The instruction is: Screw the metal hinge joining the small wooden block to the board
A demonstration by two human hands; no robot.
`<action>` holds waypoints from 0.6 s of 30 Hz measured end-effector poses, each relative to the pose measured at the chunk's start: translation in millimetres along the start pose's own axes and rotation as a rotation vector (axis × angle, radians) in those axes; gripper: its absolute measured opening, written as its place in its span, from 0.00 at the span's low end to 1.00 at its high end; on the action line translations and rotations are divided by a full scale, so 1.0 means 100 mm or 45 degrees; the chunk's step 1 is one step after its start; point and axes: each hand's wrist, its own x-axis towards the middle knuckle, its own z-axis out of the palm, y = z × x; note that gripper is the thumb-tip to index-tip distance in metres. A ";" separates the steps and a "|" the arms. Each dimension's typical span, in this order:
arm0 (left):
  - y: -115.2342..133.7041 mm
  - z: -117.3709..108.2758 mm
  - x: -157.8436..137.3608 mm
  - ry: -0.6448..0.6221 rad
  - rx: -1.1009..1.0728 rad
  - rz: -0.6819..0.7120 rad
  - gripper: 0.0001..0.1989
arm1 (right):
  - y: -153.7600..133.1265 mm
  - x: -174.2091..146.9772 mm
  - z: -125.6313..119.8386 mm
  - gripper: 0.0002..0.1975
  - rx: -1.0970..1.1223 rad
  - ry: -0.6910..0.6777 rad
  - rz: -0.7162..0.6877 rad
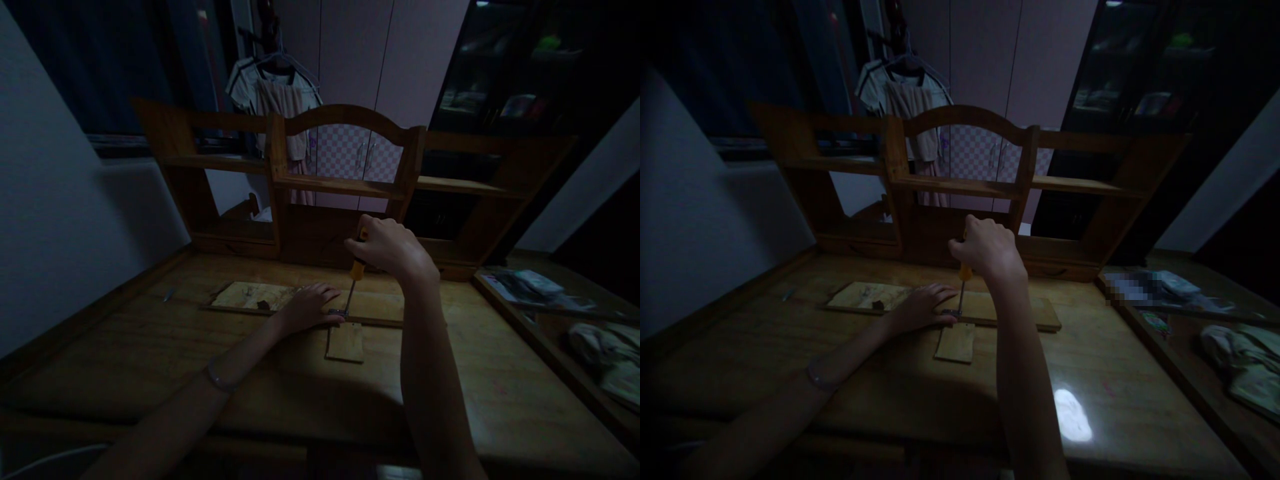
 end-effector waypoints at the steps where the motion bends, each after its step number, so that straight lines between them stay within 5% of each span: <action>1: 0.01 -0.01 0.00 0.006 0.004 0.006 0.36 | 0.00 0.00 -0.01 0.20 0.021 -0.015 -0.011; 18: 0.02 -0.02 0.01 -0.019 -0.028 -0.013 0.36 | 0.04 0.03 0.04 0.20 0.155 -0.032 -0.065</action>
